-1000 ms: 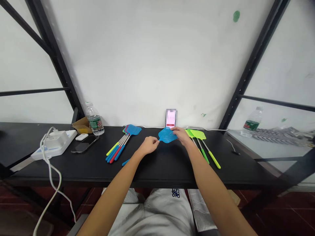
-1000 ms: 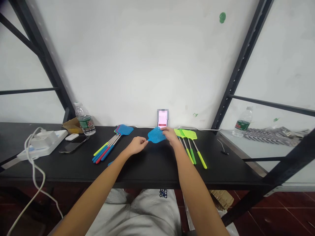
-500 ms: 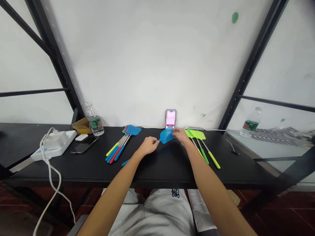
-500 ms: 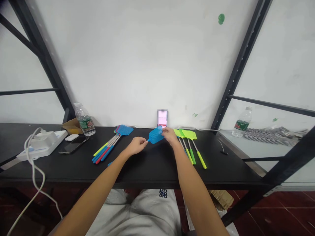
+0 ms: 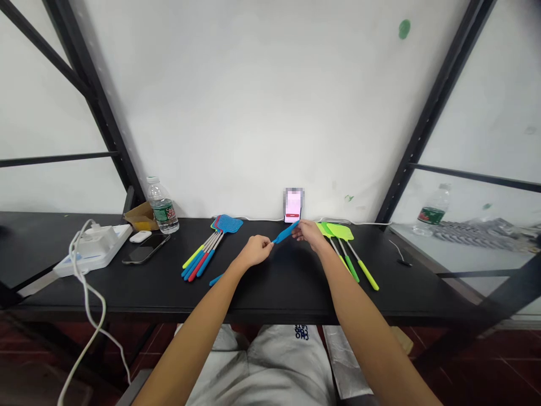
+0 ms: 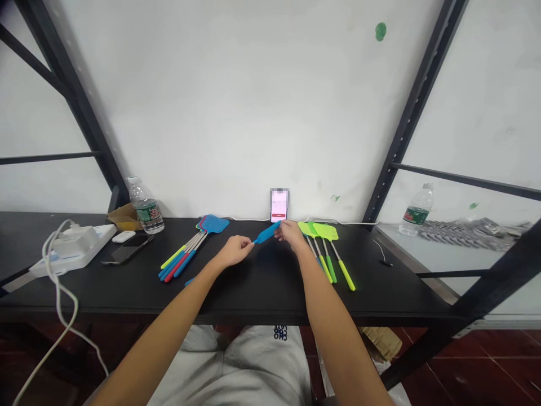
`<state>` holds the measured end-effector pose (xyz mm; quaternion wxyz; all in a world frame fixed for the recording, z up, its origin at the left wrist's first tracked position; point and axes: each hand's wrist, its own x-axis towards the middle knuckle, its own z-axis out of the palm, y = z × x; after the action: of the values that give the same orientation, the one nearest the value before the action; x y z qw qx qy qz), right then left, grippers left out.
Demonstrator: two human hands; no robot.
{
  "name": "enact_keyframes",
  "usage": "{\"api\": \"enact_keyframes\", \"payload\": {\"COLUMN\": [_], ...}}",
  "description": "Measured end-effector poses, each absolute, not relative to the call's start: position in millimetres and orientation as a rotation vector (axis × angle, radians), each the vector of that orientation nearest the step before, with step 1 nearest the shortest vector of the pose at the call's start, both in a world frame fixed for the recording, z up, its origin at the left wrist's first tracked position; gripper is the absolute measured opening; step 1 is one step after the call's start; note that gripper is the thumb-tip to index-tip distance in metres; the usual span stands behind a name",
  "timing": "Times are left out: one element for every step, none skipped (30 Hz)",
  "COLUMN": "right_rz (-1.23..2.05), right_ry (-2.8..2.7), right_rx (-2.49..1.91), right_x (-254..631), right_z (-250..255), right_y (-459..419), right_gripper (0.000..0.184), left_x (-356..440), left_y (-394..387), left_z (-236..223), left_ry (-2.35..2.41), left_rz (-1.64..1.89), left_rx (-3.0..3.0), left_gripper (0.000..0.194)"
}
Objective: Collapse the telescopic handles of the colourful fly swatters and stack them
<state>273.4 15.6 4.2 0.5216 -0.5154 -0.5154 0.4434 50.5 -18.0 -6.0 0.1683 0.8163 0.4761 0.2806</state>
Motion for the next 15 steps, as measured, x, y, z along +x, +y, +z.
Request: {"api": "enact_keyframes", "payload": {"right_rz": [1.109, 1.153, 1.196, 1.232, 1.25, 1.25, 1.237, 1.215, 1.185, 1.149, 1.112, 1.073, 1.034, 0.999, 0.968], "right_ry": [-1.207, -1.176, -1.149, -1.129, -1.117, -1.114, -1.117, -1.127, -1.145, -1.167, -1.191, -1.215, -1.24, -1.261, -1.277], "right_rx": [-1.224, -1.211, -1.194, -1.176, -1.166, -1.166, -1.178, -1.194, -1.209, -1.217, -1.219, -1.215, -1.212, -1.21, -1.209], "right_x": [273.3, 273.4, 273.7, 274.1, 274.3, 274.4, 274.3, 273.9, 273.5, 273.1, 272.8, 272.8, 272.9, 273.3, 273.8], "right_z": [5.8, 7.4, 8.8, 10.0, 10.8, 11.3, 11.4, 11.1, 10.4, 9.4, 8.0, 6.5, 4.8, 3.1, 1.5], "right_y": [15.0, 14.4, 13.8, 13.1, 12.4, 11.7, 11.1, 10.6, 10.4, 10.4, 10.8, 11.6, 12.7, 14.0, 15.4], "right_gripper": [0.018, 0.021, 0.025, 0.03, 0.033, 0.034, 0.031, 0.026, 0.02, 0.017, 0.017, 0.02, 0.025, 0.031, 0.036], "left_x": [50.4, 50.5, 50.5, 50.5, 50.5, 50.5, 50.4, 50.4, 50.3, 50.2, 50.1, 50.0, 49.9, 49.8, 49.7], "left_y": [-17.6, -17.3, -17.1, -16.9, -16.9, -16.8, -16.7, -16.7, -16.5, -16.4, -16.2, -16.0, -15.7, -15.3, -15.0], "left_z": [-6.2, -6.3, -6.3, -6.3, -6.2, -6.2, -6.3, -6.6, -6.9, -7.3, -7.7, -8.1, -8.5, -8.8, -9.1], "left_ry": [1.357, 1.358, 1.36, 1.36, 1.361, 1.359, 1.356, 1.35, 1.345, 1.339, 1.335, 1.334, 1.335, 1.337, 1.339], "left_rz": [0.794, 0.793, 0.795, 0.8, 0.805, 0.808, 0.808, 0.809, 0.811, 0.816, 0.822, 0.829, 0.835, 0.837, 0.838], "left_rx": [2.32, 2.32, 2.32, 2.323, 2.327, 2.331, 2.334, 2.337, 2.339, 2.34, 2.342, 2.343, 2.344, 2.346, 2.347], "left_gripper": [0.033, 0.033, 0.032, 0.032, 0.033, 0.033, 0.033, 0.033, 0.033, 0.033, 0.033, 0.033, 0.034, 0.035, 0.035]}}
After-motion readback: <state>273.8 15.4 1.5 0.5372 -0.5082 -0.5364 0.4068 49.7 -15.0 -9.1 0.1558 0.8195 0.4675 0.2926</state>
